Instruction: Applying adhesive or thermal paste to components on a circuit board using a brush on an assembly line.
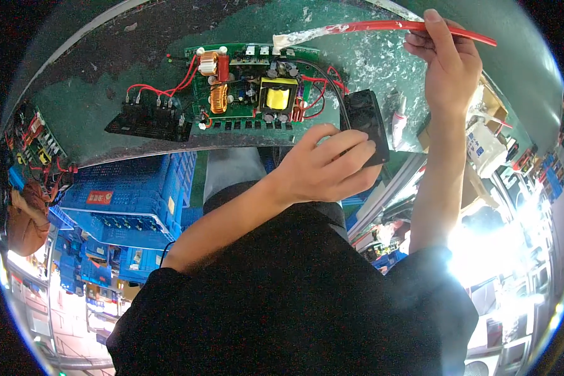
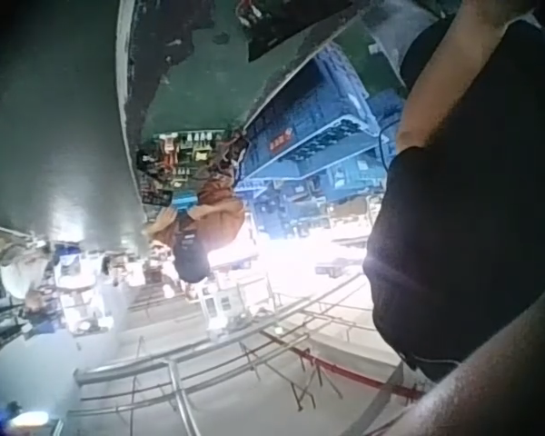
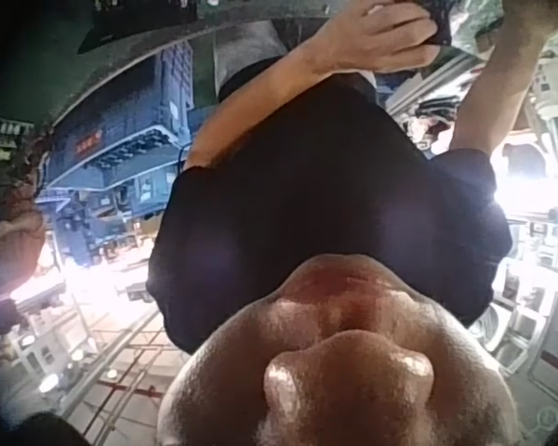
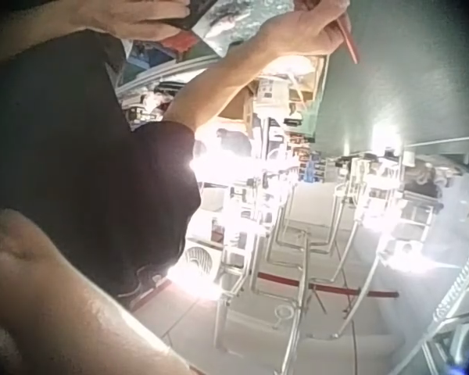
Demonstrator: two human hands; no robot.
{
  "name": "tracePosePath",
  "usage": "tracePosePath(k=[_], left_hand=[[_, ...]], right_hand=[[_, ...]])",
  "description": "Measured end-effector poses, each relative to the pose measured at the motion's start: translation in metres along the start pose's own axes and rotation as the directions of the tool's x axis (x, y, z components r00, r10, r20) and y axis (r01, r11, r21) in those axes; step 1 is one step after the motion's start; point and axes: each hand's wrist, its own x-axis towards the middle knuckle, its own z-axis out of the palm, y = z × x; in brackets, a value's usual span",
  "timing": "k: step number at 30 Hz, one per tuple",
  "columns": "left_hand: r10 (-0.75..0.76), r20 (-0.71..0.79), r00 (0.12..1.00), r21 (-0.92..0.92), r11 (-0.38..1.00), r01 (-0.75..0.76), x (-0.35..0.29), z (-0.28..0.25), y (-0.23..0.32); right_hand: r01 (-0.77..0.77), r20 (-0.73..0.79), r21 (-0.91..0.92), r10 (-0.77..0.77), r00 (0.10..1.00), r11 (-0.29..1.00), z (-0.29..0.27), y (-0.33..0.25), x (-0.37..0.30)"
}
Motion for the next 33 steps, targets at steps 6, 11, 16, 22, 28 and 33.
tracePosePath(k=[6, 11, 16, 22, 28, 33], left_hand=[[0.006, -0.007, 1.000, 0.003, 1.000, -0.006, 0.000, 0.000, 0.000], [0.008, 0.000, 1.000, -0.004, 1.000, -0.008, -0.001, 0.000, -0.001], [0.006, -0.004, 1.000, -0.005, 1.000, -0.006, -0.001, -0.001, -0.002], [0.024, 0.000, 1.000, 0.000, 1.000, -0.024, -0.001, 0.000, -0.001], [0.016, -0.001, 1.000, 0.011, 1.000, -0.016, -0.001, 0.001, -0.001], [0.013, -0.009, 1.000, 0.028, 1.000, -0.013, -0.002, -0.001, -0.002]], right_hand=[[-0.007, 0.064, 0.005, 0.007, 0.998, 1.000, 0.003, 0.000, -0.003], [0.043, 0.026, 0.004, -0.043, 0.999, 0.999, -0.001, 0.001, -0.002], [0.059, 0.053, 0.024, -0.061, 0.997, 0.998, -0.002, 0.003, -0.002], [0.109, 0.005, 0.036, -0.109, 0.994, 0.993, -0.019, 0.001, 0.002], [0.058, 0.001, -0.017, -0.058, 0.998, 0.998, -0.017, 0.002, -0.005], [0.134, -0.001, -0.019, -0.134, 0.991, 0.991, -0.015, 0.006, -0.003]])
